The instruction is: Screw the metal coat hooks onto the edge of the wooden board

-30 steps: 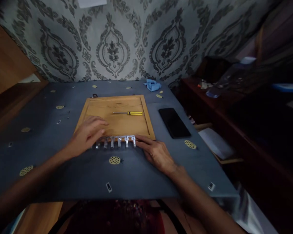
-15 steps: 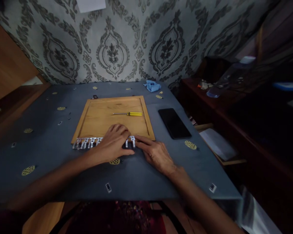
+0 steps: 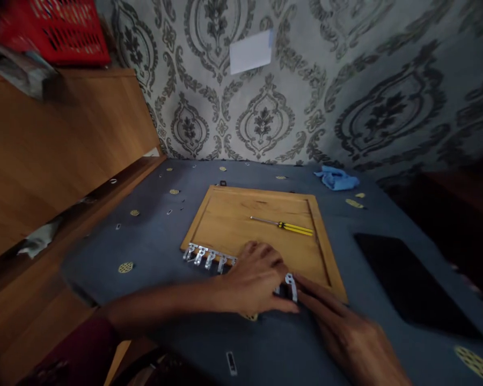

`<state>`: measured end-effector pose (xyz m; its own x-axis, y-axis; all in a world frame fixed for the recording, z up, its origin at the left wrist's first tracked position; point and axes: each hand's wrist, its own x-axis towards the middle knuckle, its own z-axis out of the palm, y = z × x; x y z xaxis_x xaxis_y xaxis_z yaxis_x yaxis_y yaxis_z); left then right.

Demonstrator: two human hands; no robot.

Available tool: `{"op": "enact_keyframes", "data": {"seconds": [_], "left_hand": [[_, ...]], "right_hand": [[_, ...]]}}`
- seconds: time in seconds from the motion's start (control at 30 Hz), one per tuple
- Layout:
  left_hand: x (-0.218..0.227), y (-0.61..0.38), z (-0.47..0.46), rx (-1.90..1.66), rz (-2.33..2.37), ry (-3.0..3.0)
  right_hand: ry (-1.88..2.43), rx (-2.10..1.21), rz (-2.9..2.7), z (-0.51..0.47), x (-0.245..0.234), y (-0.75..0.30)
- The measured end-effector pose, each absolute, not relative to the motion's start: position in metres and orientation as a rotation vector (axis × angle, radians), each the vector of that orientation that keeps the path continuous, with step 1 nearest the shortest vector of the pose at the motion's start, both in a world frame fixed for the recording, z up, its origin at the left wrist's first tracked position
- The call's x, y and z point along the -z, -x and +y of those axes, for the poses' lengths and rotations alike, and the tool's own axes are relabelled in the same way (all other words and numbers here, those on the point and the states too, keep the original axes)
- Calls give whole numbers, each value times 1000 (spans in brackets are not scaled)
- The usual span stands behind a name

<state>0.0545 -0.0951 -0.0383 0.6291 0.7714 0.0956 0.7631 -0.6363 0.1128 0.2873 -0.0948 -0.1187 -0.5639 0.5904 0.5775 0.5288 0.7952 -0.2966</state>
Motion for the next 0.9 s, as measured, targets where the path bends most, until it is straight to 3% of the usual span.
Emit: {"op": "enact_keyframes", "data": {"seconds": [0.27,0.9], "left_hand": [[33,-53,-102,-296,1318,-2622],[40,-60,-101,-409,1337,-2363]], "right_hand": [[875,-60,-2401,-111,88,-273],[1084,-153,-2418,-118,88,-272]]}}
